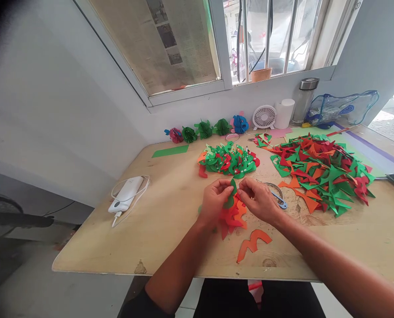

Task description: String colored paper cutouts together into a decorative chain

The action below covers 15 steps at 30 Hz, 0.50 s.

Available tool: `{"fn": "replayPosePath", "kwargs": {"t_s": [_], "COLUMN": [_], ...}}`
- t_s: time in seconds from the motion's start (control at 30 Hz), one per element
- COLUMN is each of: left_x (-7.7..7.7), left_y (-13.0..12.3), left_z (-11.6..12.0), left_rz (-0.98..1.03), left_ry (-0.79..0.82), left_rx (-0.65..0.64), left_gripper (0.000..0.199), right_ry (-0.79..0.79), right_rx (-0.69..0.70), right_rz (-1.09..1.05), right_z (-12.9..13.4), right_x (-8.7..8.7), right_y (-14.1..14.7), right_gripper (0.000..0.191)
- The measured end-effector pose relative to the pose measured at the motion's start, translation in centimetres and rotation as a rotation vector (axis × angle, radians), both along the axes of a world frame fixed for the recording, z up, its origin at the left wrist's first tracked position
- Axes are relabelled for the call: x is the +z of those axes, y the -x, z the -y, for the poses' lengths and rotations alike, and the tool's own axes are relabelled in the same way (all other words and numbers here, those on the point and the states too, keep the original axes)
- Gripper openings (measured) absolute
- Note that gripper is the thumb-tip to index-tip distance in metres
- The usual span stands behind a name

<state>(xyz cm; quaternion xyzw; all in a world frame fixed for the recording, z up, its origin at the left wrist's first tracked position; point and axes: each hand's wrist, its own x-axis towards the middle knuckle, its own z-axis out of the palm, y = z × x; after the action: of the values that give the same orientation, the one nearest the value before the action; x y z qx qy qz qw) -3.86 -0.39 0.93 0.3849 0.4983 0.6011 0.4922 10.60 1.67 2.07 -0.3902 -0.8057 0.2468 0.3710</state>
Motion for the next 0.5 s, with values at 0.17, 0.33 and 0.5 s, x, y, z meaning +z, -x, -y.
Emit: {"fn": "replayPosePath", "kwargs": {"t_s": [0.17,0.33,0.5], "left_x": [-0.30,-0.53,-0.73], "left_y": [-0.07,0.03,0.13], "left_z": [0.05,0.23,0.21], "left_rz": [-0.127,-0.267,-0.308], "left_ry": [-0.050,-0.065,-0.105], "left_rx": [-0.047,-0.090,-0.108], "left_gripper": [0.016,0.018,0.020], "right_ry": [-0.007,-0.042,-0.071], "right_rx": [0.046,0.036,0.023], "right_rz": [0.073,0.121,0.163], "right_z": [-0.17,-0.28,-0.49], "right_x": [-0.18,-0.16,-0.32], "right_y": [-0.29,-0.45,-0.59], "right_gripper": [0.010,0.007,0.013]}}
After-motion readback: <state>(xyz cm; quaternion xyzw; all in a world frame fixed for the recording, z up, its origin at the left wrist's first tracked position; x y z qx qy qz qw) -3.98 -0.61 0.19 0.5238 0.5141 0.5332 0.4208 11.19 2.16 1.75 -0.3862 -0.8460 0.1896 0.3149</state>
